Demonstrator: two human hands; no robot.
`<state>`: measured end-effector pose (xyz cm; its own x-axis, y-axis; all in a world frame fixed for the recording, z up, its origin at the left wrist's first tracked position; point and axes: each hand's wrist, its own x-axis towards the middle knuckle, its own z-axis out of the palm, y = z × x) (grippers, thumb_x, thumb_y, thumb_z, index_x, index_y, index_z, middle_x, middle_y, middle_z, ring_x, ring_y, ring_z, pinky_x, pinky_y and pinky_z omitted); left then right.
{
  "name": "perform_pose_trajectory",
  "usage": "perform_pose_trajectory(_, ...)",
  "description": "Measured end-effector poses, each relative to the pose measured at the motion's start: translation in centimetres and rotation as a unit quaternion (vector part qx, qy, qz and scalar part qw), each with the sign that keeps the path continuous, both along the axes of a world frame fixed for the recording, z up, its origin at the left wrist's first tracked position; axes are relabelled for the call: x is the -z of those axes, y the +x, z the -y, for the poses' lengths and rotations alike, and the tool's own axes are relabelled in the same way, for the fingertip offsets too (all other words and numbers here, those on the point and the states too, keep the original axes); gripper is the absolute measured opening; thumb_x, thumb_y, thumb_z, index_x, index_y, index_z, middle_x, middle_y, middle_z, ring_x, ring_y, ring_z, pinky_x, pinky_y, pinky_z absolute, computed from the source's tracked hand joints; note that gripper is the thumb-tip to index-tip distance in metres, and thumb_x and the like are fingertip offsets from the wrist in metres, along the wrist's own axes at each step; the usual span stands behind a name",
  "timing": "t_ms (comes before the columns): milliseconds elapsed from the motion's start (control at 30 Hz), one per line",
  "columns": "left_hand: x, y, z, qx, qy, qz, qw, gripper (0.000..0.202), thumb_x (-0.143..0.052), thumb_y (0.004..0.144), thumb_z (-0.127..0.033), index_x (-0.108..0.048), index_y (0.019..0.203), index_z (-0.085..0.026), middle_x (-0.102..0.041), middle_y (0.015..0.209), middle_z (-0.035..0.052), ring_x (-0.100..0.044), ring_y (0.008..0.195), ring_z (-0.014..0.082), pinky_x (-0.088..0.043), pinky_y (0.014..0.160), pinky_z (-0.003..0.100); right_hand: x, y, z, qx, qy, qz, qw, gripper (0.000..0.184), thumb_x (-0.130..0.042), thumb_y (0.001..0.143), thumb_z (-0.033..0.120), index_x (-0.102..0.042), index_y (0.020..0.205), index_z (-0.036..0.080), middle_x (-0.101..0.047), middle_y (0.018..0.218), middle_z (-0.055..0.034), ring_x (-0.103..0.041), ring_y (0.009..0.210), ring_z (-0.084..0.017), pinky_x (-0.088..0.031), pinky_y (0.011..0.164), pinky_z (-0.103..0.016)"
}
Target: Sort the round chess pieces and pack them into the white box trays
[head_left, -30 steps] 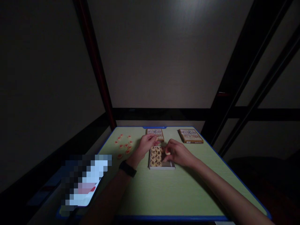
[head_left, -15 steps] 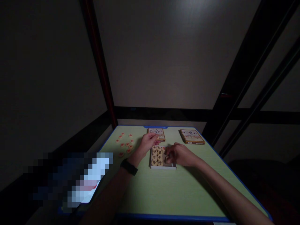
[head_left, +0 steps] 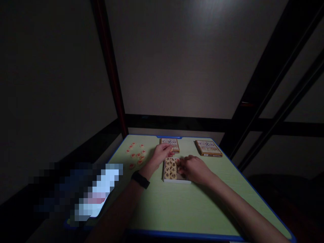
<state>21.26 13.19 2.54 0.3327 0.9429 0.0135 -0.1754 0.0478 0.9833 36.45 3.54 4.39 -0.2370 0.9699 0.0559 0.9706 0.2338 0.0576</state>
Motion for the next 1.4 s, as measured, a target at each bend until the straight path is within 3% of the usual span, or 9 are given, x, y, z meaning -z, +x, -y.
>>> perform_pose_trajectory(400,0.1,0.1,-0.1,0.019,0.009,-0.008,1.0,0.01,-0.07,0.085,-0.017,-0.066,0.077,-0.012,-0.068,0.07,0.0016,-0.066,0.059,0.0102,-0.054,0.06,0.02,0.4,-0.6,0.0,0.016,0.005,0.014,1.0,0.03,-0.047,0.096,0.033,-0.073,0.097,0.018,-0.074,0.096,-0.0131,-0.068,0.089,-0.024,-0.045,0.074,-0.029)
perform_pose_trajectory(733,0.6,0.1,-0.4,0.041,-0.01,0.014,0.999,0.015,-0.076,0.082,-0.022,-0.066,0.077,-0.011,-0.07,0.072,0.0024,-0.069,0.06,0.0119,-0.059,0.067,0.025,0.8,-0.3,-0.2,0.02,0.021,0.007,1.0,0.024,-0.052,0.094,0.029,-0.073,0.094,0.018,-0.074,0.096,-0.0119,-0.068,0.089,-0.022,-0.044,0.072,-0.028)
perform_pose_trajectory(867,0.5,0.0,-0.2,0.032,0.011,-0.008,0.999,0.012,-0.078,0.079,-0.02,-0.069,0.077,-0.011,-0.072,0.075,0.0043,-0.069,0.065,0.0134,-0.056,0.061,0.023,0.5,0.1,-0.1,0.036,0.062,-0.034,0.997,0.023,-0.053,0.095,0.031,-0.073,0.09,0.02,-0.072,0.09,-0.008,-0.067,0.084,-0.02,-0.041,0.068,-0.028)
perform_pose_trajectory(933,0.5,0.0,-0.1,0.032,0.029,-0.016,0.999,0.012,-0.08,0.076,-0.02,-0.072,0.079,-0.012,-0.074,0.079,0.0058,-0.069,0.068,0.0137,-0.054,0.059,0.021,0.5,0.1,-0.1,0.058,0.105,-0.064,0.991,0.022,-0.054,0.095,0.033,-0.072,0.096,0.02,-0.071,0.091,-0.0066,-0.066,0.083,-0.02,-0.04,0.067,-0.028)
perform_pose_trajectory(1133,0.9,-0.1,0.3,0.099,0.031,-0.002,0.995,0.027,-0.086,0.069,-0.028,-0.072,0.084,-0.011,-0.074,0.08,0.007,-0.069,0.071,0.0148,-0.056,0.066,0.024,1.8,0.1,-0.4,0.054,0.182,-0.105,0.976,0.029,-0.058,0.094,0.041,-0.066,0.111,0.019,-0.07,0.094,-0.0057,-0.066,0.084,-0.021,-0.039,0.065,-0.028)
perform_pose_trajectory(1267,1.1,-0.1,0.3,0.129,0.033,-0.022,0.991,0.029,-0.085,0.07,-0.028,-0.071,0.09,-0.012,-0.075,0.084,0.0081,-0.07,0.072,0.0151,-0.055,0.065,0.024,2.3,0.1,-0.5,0.046,0.188,-0.106,0.975,0.027,-0.053,0.097,0.039,-0.068,0.106,0.019,-0.069,0.093,-0.0059,-0.065,0.082,-0.02,-0.038,0.064,-0.028)
perform_pose_trajectory(1400,1.0,0.1,-0.2,0.132,0.065,-0.058,0.987,0.02,-0.079,0.074,-0.02,-0.072,0.092,-0.012,-0.076,0.087,0.0097,-0.07,0.075,0.0159,-0.055,0.066,0.024,1.6,0.4,-0.4,0.05,0.163,-0.114,0.979,0.027,-0.049,0.098,0.037,-0.068,0.107,0.02,-0.07,0.098,-0.0059,-0.066,0.084,-0.019,-0.038,0.066,-0.028)
